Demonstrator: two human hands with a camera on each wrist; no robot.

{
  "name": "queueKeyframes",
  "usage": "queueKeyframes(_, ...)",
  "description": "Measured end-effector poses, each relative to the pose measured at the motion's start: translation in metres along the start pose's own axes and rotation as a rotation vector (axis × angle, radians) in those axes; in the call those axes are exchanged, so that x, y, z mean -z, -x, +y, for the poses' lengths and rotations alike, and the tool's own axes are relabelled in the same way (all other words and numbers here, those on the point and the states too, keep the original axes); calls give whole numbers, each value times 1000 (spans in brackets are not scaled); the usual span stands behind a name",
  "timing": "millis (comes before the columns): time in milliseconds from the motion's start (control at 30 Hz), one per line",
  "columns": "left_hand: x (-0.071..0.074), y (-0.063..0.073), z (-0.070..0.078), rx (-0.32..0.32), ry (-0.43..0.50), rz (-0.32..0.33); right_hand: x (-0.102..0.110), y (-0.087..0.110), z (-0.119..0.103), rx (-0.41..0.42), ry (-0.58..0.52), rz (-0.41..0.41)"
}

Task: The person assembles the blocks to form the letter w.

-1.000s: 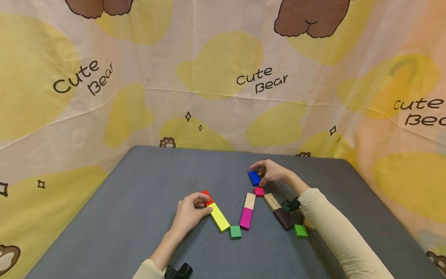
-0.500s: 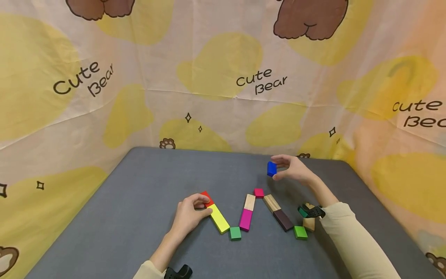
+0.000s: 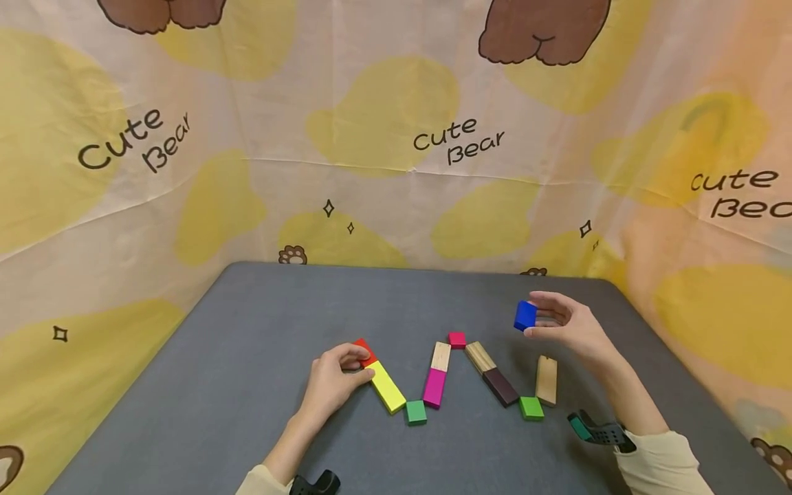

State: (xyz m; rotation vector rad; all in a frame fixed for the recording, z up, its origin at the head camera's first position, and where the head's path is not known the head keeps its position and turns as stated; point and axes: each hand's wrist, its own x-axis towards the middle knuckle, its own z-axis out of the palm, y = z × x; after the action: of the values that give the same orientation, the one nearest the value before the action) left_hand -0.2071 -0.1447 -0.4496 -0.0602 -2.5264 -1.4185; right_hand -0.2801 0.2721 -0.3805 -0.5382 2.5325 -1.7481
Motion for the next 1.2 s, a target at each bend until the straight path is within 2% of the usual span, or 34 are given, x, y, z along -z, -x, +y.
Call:
queueKeyframes(167, 1, 0, -1, 10, 5, 2, 13, 26, 9, -44, 46, 52)
queueKeyframes(333, 1, 0, -2, 7, 4, 4, 32, 38, 28, -106, 140, 108)
queueKeyframes(533, 1, 1, -2, 14, 11, 1, 46, 34, 48, -152, 199, 112)
queueKeyframes(733, 1, 0, -1, 10, 9, -6, 49, 32, 65, -186, 260, 83)
queueKeyframes(967, 1, 2, 3, 7, 16, 2, 51, 37, 68, -244, 241, 47)
queueKeyframes(1200, 2, 4, 4, 9, 7, 6, 43, 36, 70, -237, 239, 85)
